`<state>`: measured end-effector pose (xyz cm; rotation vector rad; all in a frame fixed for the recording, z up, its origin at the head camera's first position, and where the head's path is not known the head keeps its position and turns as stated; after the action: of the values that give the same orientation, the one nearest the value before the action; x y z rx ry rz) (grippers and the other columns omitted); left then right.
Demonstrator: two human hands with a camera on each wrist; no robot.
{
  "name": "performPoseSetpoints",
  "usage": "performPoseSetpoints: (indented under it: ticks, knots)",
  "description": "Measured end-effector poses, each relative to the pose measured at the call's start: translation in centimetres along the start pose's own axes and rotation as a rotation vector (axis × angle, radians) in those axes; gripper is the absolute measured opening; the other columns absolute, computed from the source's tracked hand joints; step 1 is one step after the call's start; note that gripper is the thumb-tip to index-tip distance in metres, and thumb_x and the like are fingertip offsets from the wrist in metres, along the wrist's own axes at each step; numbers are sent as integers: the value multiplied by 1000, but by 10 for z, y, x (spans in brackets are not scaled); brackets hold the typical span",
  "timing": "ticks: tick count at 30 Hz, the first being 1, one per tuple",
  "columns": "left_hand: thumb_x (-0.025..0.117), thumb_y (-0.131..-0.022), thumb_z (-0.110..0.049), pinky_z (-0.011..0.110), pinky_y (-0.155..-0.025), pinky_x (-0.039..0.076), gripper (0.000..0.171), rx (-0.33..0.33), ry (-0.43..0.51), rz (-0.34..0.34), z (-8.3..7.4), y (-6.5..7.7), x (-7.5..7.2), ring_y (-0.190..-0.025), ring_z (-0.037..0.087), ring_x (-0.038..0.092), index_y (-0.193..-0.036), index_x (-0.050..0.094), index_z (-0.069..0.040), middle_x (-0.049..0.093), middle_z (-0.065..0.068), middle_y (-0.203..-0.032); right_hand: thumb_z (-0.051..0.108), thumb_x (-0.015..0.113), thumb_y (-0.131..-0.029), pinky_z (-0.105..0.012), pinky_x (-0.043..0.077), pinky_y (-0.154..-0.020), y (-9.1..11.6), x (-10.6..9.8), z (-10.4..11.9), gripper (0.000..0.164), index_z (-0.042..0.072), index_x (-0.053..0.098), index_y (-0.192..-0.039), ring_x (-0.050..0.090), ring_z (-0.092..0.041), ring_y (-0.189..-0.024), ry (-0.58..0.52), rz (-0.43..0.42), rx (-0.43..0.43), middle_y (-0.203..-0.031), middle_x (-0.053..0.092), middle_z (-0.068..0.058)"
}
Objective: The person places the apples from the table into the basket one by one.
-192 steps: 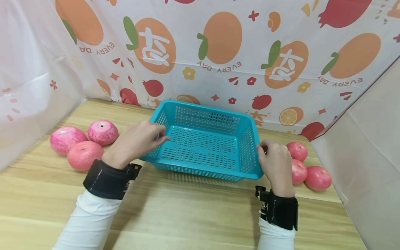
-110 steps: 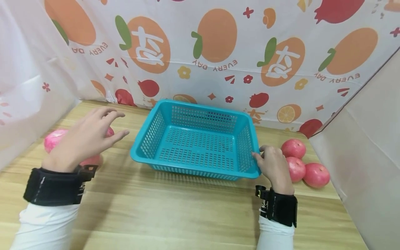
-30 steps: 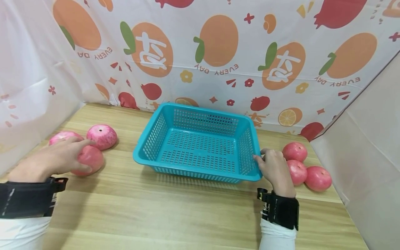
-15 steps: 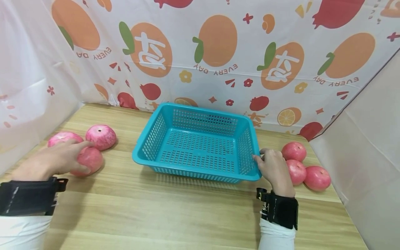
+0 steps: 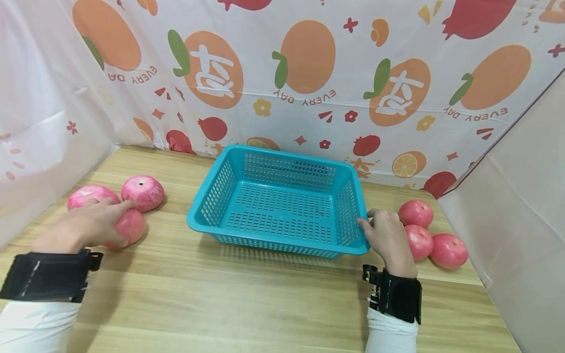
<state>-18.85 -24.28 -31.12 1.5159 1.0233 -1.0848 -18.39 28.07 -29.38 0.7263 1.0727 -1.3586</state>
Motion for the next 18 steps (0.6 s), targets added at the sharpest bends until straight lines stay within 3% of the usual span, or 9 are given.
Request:
performPoseSetpoints:
  ticks: [5,13,18]
  knots:
    - [79,-58,-30,75,-71,36,87,18,13,-6,-3,-1,1,-101,53,32,-130,39,-1,35,37,-120,15,60,-87,-43,55,-57,0,-1,0,38,-16,53,-107,61,-25,-61,-1,-2,-1,-82,63,-26]
    - [78,-60,-26,68,-70,41,87,31,132,50,-6,-3,3,-99,50,39,-130,35,2,29,38,-119,15,59,-87,-43,55,-58,0,-1,1,38,-16,53,-107,61,-25,-62,1,-1,1,-81,64,-26]
    - [80,-58,-26,67,-71,42,88,43,155,67,-6,-4,6,-100,48,38,-129,35,2,30,38,-118,15,59,-87,-43,55,-57,0,0,1,38,-16,53,-107,61,-24,-61,0,0,-1,-80,64,-25]
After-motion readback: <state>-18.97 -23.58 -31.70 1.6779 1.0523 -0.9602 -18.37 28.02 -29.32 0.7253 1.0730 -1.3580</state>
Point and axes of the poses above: each hand's wrist, its own y-axis away from the middle knuckle, its own x-axis out of the palm, z = x × y, the point moved 3 cm from there along -y, towards the middle knuckle
